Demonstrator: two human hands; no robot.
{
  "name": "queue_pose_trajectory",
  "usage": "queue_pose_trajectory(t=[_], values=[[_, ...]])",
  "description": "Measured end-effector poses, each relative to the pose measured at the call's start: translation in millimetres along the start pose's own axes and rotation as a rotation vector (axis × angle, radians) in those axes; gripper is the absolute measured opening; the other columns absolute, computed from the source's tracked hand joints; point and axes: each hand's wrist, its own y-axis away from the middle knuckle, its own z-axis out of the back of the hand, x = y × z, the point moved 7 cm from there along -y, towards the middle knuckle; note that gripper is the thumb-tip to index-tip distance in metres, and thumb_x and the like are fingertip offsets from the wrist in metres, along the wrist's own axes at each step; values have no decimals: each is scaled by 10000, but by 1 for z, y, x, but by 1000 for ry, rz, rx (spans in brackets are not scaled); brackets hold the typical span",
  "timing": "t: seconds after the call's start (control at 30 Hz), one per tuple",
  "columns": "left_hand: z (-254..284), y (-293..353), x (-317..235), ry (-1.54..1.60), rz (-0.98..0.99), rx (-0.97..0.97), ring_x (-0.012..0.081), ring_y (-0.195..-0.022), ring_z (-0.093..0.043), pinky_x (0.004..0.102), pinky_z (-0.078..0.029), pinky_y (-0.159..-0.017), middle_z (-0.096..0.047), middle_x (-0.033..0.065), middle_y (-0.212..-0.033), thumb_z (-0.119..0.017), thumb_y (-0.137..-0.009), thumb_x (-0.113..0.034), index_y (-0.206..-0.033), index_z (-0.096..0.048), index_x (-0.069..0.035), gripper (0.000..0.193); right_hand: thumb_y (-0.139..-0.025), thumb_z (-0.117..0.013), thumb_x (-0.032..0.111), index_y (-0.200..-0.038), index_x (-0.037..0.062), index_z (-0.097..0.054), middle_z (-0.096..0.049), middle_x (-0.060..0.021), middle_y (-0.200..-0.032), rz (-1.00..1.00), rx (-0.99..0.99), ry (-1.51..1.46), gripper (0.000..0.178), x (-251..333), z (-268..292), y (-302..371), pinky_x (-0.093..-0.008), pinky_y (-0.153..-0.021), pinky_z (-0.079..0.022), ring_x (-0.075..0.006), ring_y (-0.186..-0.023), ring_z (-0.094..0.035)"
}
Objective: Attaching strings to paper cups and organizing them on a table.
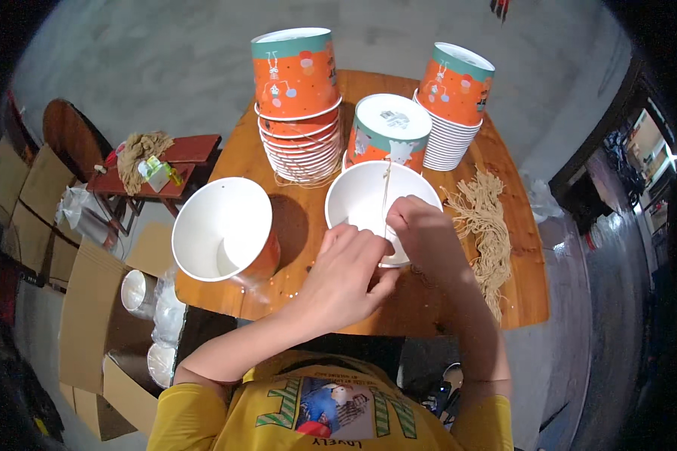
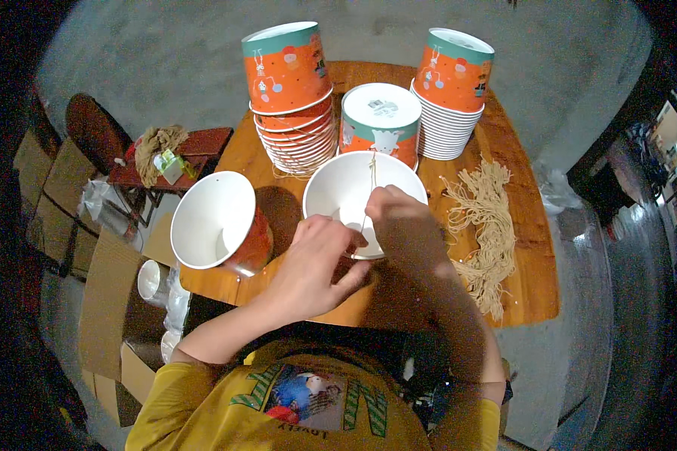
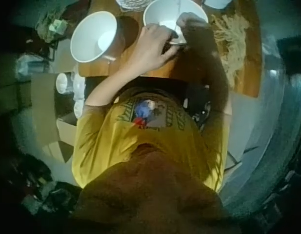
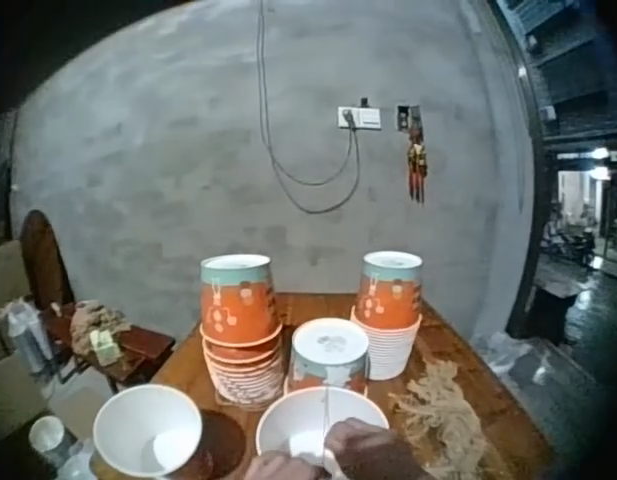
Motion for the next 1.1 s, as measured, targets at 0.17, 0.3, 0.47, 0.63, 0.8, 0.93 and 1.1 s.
queue_pose_trajectory(t=[0.17, 0.3, 0.47, 0.63, 0.8, 0.93, 1.1], values=[[-9, 14, 19, -51, -59, -31, 360, -932, -496, 461, -393, -874, -536, 149, -878, -677, -799, -153, -940, -540, -10, 243, -890, -512, 175, -816, 10, -565, -562, -176, -779, 12, -5, -54, 188, 6, -4, -5, -406, -683, -476, -358, -761, -585], [-1, 12, 17, -139, -82, -34, 360, -934, -496, 457, -392, -884, -526, 149, -900, -674, -799, -148, -903, -557, -5, 212, -869, -548, 143, -807, 21, -571, -580, -171, -775, 17, 97, 3, 139, 1, -11, -5, -412, -672, -479, -357, -751, -593], [1, 9, 18, -39, -110, 43, 336, -923, -489, 436, -365, -911, -490, 137, -867, -668, -795, -170, -880, -567, -10, 207, -860, -592, 133, -826, 27, -607, -612, -140, -766, 38, 123, 33, 112, 2, -8, -6, -357, -650, -487, -283, -733, -622], [39, 11, 16, 75, -200, 64, 329, -905, -480, 422, -365, -857, -475, 128, -866, -635, -819, -153, -897, -565, -19, 171, -893, -611, 266, -972, 40, -635, -647, -79, -892, 21, 326, -483, 240, 15, 5, -12, -325, -733, -482, -164, -812, -599], [72, -2, 43, 590, 332, 263, 131, -775, -551, 275, -445, -676, -565, 37, -846, -566, -931, -202, -983, -581, -40, 171, -781, -709, 124, -1171, 45, -587, -634, -90, -1152, -256, 444, -764, 416, -28, 2, 40, -350, -964, -438, -188, -1079, -572], [74, 3, 66, 1187, 688, 307, 59, -771, -588, 217, -476, -682, -626, -13, -867, -567, -945, -212, -1024, -597, -33, 198, -730, -720, 42, -1203, 23, -575, -593, -75, -1236, -445, 750, -554, 495, -23, 3, 44, -341, -992, -416, -178, -1123, -548], [85, -11, 94, 1398, 796, 285, 92, -832, -643, 235, -541, -725, -654, 37, -960, -572, -931, -182, -1042, -601, -19, 200, -721, -662, 15, -1223, 57, -550, -582, -66, -1216, -482, 280, -1187, 516, -54, -23, 52, -346, -966, -432, -173, -1081, -550]])
